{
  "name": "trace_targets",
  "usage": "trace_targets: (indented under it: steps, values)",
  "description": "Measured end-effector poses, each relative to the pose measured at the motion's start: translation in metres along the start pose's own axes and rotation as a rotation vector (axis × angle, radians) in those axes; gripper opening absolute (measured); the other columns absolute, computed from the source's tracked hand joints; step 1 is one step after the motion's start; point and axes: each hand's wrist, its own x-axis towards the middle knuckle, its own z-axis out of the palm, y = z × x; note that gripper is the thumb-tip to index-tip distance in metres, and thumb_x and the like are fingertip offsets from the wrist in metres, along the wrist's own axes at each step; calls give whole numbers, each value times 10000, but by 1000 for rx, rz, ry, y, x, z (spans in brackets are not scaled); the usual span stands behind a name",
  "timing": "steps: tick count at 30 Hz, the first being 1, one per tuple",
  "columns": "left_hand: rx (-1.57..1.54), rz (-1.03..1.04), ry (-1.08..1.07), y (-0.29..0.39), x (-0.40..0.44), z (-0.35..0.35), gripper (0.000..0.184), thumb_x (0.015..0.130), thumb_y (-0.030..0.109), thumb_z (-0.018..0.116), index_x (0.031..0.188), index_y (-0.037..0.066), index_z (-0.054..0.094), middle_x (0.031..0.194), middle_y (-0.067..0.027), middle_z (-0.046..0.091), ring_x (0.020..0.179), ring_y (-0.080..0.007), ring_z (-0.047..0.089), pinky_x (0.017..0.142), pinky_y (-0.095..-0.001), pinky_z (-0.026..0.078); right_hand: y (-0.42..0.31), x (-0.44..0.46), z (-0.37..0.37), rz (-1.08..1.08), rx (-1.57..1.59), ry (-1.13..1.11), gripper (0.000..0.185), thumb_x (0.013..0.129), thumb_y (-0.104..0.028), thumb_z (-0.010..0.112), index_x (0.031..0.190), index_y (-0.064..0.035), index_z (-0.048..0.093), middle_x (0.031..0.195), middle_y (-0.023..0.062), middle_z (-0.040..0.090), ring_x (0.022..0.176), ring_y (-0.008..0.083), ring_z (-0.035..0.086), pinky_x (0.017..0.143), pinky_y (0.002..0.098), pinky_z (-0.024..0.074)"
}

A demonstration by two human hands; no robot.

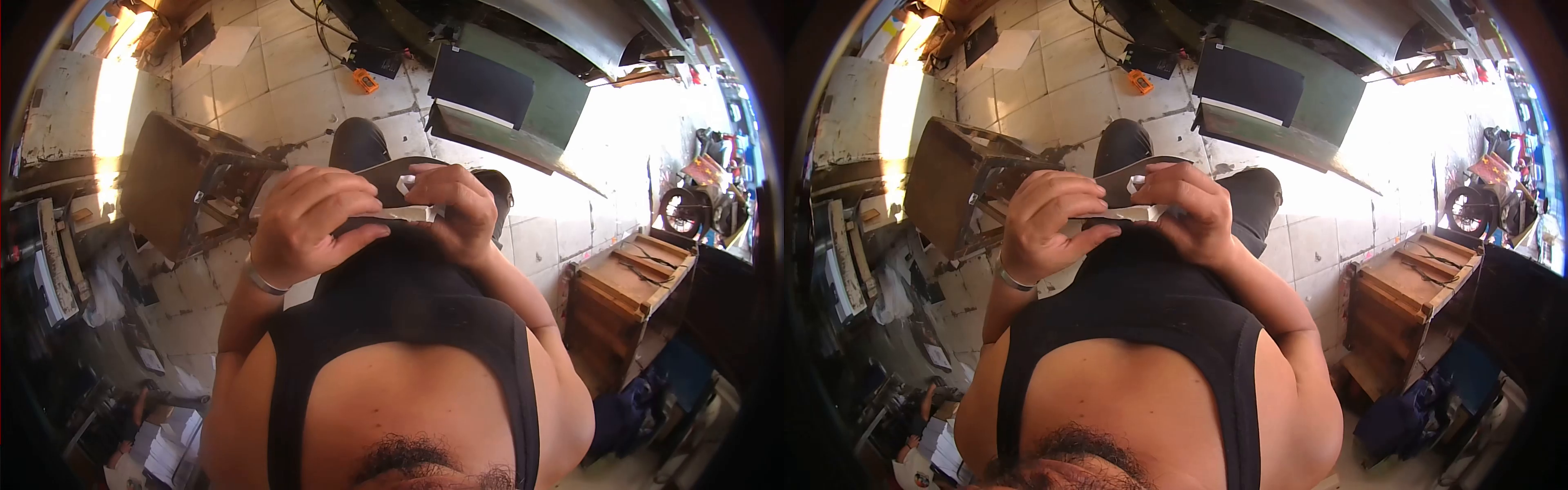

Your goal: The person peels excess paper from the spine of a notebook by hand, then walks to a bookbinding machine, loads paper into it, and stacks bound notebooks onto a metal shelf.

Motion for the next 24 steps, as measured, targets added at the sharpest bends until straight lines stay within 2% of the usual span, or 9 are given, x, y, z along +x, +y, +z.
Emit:
trace_targets:
  steps: [1, 5, 17, 20, 24]
  values:
    - [-28, 17, 12, 2, 3, 3, 297, 736, 174, 922, 950, 128, 721, 1009, -11, 720, 939, -230, 711, 788, -360, 510, -1, 1, 0, -32, -11, -10, 354, 689, 29, 832, 1031, -42, 774, 1014, 114, 732, 995, 288, 730, 1008, 467, 584]
    - [-89, 12, -71, 4, 11, 2, 280, 729, 130, 906, 931, 137, 712, 983, -11, 688, 893, -231, 689, 761, -369, 495, 0, -1, 3, -108, -67, -9, 426, 623, 95, 760, 1025, -46, 775, 998, 102, 721, 967, 279, 725, 1012, 485, 587]
    - [-65, -44, -107, 1, 6, 2, 238, 743, 133, 894, 888, 124, 706, 966, -13, 678, 874, -220, 676, 737, -370, 488, 3, -2, 6, -95, -94, -17, 429, 636, 104, 761, 1039, -42, 769, 1004, 104, 724, 967, 287, 725, 1018, 472, 585]
    - [-40, -76, -75, -3, 2, 0, 240, 741, 151, 903, 875, 120, 707, 933, -13, 691, 835, -216, 678, 715, -366, 486, 3, -3, 4, -30, -51, 27, 347, 706, 51, 814, 1040, -33, 763, 1006, 108, 744, 963, 277, 732, 1013, 463, 586]
    - [10, -33, -56, -9, -4, -5, 233, 741, 168, 909, 876, 123, 725, 908, -5, 708, 787, -211, 680, 693, -350, 484, 4, -4, 0, 27, 39, 38, 276, 787, -88, 880, 1025, -26, 756, 1005, 108, 760, 945, 264, 735, 998, 452, 587]
